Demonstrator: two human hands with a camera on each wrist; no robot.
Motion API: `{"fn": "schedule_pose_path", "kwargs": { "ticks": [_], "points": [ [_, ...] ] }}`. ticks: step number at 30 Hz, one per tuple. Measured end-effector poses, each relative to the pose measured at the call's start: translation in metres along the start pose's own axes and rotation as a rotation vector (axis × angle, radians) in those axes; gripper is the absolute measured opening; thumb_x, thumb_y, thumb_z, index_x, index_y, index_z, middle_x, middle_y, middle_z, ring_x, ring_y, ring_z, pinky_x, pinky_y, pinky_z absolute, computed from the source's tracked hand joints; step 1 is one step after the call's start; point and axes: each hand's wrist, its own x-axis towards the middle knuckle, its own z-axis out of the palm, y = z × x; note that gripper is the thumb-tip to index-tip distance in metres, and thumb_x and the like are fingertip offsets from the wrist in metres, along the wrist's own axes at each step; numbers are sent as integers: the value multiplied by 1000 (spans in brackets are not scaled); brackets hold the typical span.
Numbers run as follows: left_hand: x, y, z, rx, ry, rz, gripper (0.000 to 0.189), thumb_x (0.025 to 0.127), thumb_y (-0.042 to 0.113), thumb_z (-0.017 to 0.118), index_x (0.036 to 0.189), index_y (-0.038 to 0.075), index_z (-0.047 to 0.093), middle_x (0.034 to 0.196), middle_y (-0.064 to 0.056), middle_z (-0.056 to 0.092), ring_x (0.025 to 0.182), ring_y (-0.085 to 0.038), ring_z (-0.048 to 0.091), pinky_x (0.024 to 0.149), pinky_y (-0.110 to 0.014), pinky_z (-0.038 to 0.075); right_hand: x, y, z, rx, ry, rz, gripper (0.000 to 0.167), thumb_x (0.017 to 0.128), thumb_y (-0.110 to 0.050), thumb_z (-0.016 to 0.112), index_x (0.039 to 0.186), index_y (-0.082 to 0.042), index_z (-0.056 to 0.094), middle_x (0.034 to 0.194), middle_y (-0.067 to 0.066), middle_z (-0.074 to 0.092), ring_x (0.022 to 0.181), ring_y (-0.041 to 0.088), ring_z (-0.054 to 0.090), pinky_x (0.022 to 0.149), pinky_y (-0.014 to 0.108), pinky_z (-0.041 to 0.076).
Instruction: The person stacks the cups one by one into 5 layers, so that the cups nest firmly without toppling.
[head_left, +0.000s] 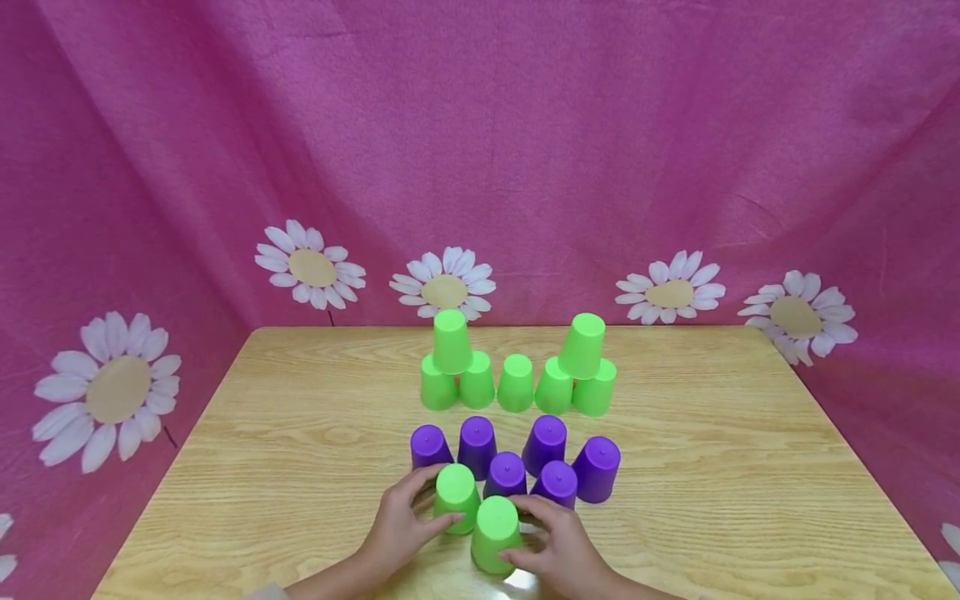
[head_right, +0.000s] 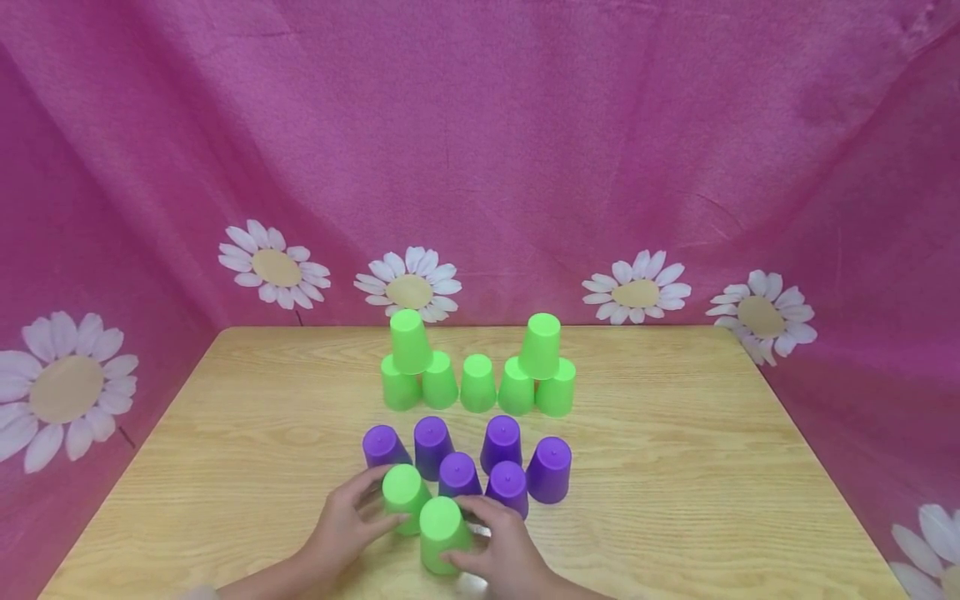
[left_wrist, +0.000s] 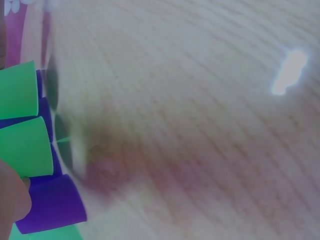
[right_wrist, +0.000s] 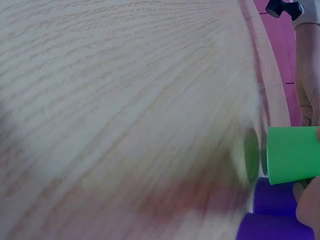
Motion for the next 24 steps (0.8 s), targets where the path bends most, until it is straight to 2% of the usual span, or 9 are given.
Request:
{"fn": "schedule_pose_path", "kwargs": {
  "ticks": [2,10,17,24],
  "points": [
    [2,4,-2,-6,-7,3,52,67,5,79,114,0,59,112,-14,65,103,-22,63,89,-28,52,1,-4,-4,-32,5,-7,47,72,-11,78,113,2,60,102,15,65,99,0,58,83,31,56],
    [9,16,-9,-43,-35,-68,52,68,5,79,116,0,58,114,-15,63,102,-19,63,89,-26,53,9,-20,-19,-52,5,-18,49,70,-10,79,113,3,60,106,19,65,100,2,60,80,34,57],
    [16,25,-14,-31,-5,-64,53,66,3,79,115,-3,59,111,-17,64,99,-26,64,86,-29,54,14,-30,-32,27,9,-77,47,68,-2,78,110,7,59,102,20,64,101,-3,57,84,24,54],
    [25,36,-18,-87,18,-127,53,64,0,80,114,1,60,111,-12,65,102,-24,64,89,-26,52,22,-41,-43,9,39,-89,47,67,-1,79,110,6,60,103,21,64,102,-5,56,85,22,54]
  ]
}}
